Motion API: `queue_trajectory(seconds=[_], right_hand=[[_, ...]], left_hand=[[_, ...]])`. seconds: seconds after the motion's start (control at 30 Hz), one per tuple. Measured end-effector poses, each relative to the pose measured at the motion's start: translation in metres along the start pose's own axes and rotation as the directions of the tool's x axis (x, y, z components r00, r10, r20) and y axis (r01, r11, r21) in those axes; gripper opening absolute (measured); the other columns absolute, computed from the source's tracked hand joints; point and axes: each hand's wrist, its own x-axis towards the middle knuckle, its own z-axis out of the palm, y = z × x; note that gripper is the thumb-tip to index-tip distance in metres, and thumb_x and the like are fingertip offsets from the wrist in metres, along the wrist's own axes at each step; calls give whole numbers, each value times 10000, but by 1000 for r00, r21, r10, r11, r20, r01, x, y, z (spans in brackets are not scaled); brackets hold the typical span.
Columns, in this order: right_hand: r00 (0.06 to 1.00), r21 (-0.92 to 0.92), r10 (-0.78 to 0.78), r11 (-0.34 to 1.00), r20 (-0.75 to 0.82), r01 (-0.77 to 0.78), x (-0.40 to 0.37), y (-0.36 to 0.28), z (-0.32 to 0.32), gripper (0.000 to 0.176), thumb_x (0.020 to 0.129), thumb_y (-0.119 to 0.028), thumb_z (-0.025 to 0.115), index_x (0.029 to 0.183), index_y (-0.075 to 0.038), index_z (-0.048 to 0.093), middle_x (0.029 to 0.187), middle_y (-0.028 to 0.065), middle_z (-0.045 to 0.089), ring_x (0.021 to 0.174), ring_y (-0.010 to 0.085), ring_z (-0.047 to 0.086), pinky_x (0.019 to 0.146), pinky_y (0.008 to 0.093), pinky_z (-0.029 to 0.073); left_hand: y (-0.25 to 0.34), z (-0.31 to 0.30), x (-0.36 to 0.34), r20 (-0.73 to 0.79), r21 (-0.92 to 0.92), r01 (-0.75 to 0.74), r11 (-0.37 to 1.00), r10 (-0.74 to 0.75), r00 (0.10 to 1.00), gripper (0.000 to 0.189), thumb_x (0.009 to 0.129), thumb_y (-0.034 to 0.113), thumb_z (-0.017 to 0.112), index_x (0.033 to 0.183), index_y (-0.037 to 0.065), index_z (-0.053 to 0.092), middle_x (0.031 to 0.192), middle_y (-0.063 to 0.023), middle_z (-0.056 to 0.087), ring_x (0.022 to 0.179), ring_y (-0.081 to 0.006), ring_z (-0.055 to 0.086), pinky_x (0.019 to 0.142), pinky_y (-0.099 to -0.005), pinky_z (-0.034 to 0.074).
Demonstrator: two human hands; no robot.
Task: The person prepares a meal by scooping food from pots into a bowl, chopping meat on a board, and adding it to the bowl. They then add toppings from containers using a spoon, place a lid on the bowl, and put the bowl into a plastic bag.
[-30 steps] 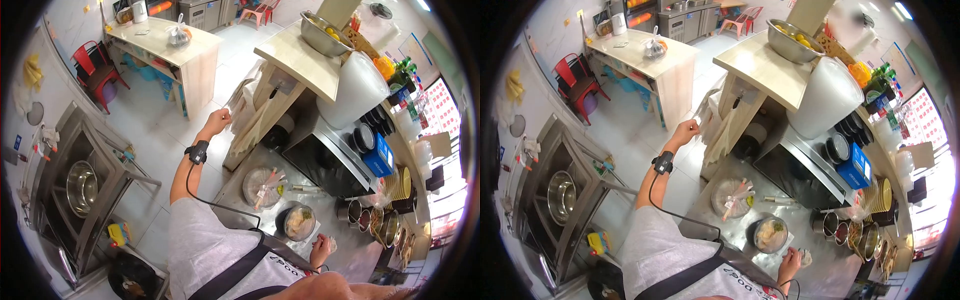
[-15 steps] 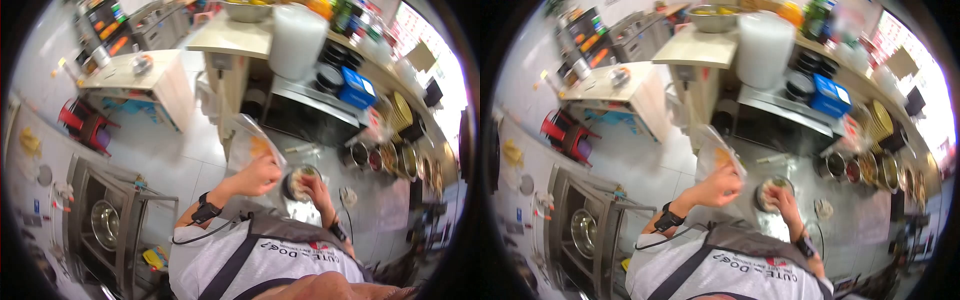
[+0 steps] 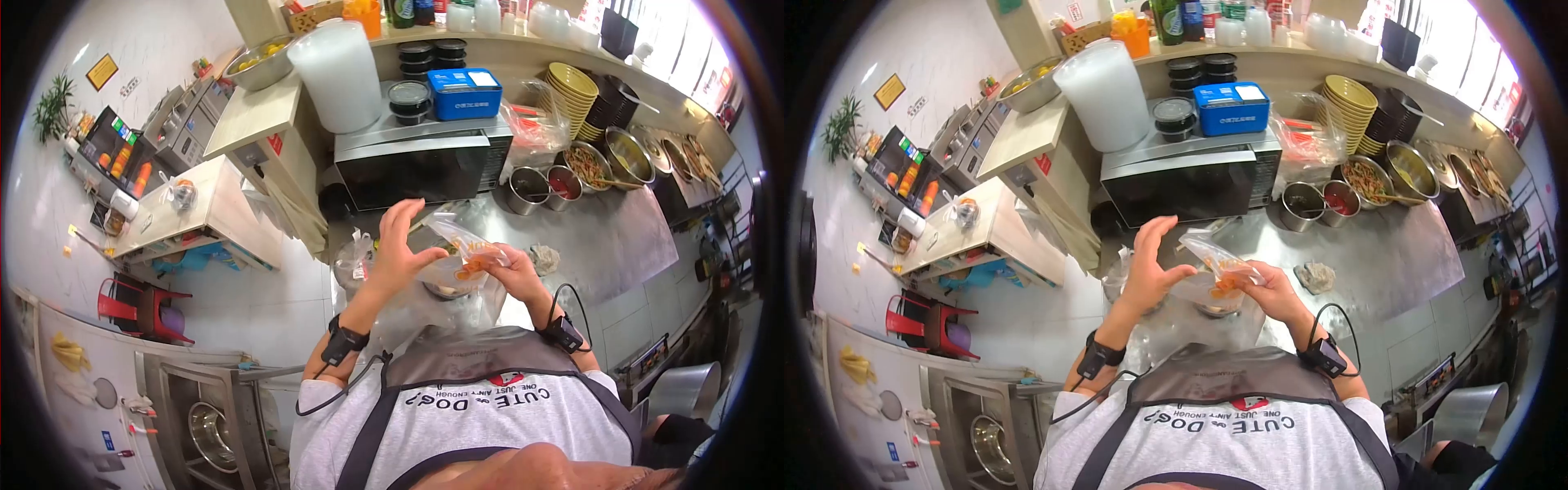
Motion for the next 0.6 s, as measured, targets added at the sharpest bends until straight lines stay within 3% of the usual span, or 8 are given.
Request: queue_trajectory(seconds=[0.1,0.17,0.3,0.37,0.43,0.47,0.53,0.6], right_hand=[[1000,26,-19,999,4,19,-10,-1,-9,270,921,31,552,1167,-27,649,1088,57,676,1008,133,623,900,294,487],[1000,99,-12,995,-22,14,-18,-2,-15,291,917,57,525,1159,-36,657,1086,57,676,1010,141,625,900,297,488],[969,-156,-185,975,-161,160,-31,-12,-27,308,904,69,496,1160,-13,645,1096,88,675,1039,181,632,915,309,489],[922,-395,-338,885,-188,245,-41,-22,-35,349,905,80,454,1185,-26,633,1072,99,681,1035,194,649,896,310,508],[955,-343,-215,929,-204,136,-54,-20,-45,387,937,28,489,1316,-35,539,1125,98,672,1081,200,635,911,319,506],[989,-68,-91,994,-113,84,-59,-23,-50,540,950,-128,595,1439,-33,386,1250,121,606,1149,220,579,999,356,444],[979,-1,-172,985,-113,173,-61,-16,-64,760,927,-248,658,1520,-61,222,1343,125,531,1182,205,553,1019,364,423],[996,706,-88,706,10,55,-63,-6,-70,863,896,-295,697,1541,-80,165,1386,149,481,1201,208,540,1018,367,419]], left_hand=[[-5,16,14,169,32,-188,982,180,969,478,713,332,823,1032,40,621,1160,-113,558,1209,-290,500,962,-378,420],[2,33,16,249,-182,167,969,-119,961,338,744,273,808,862,28,609,1023,-98,612,1031,-244,590,876,-335,454],[12,51,26,254,-159,344,926,-298,920,258,819,172,741,719,20,558,726,-6,569,728,-89,522,675,-240,415],[3,60,29,419,-217,462,860,-346,840,271,844,197,733,726,5,581,703,-24,523,689,-94,479,609,-261,386],[8,72,30,424,-316,348,883,-197,884,211,883,165,684,770,-5,632,727,-44,552,688,-119,505,624,-263,397],[17,75,32,418,-291,231,928,-94,904,170,886,140,667,804,-8,649,766,-62,577,721,-152,538,655,-278,419],[39,83,38,436,-293,87,952,52,899,137,890,115,650,838,-11,667,805,-81,602,754,-186,571,687,-294,441],[57,89,43,397,-178,-143,973,205,895,76,859,58,645,881,-9,674,901,-112,632,884,-263,615,780,-335,472]])
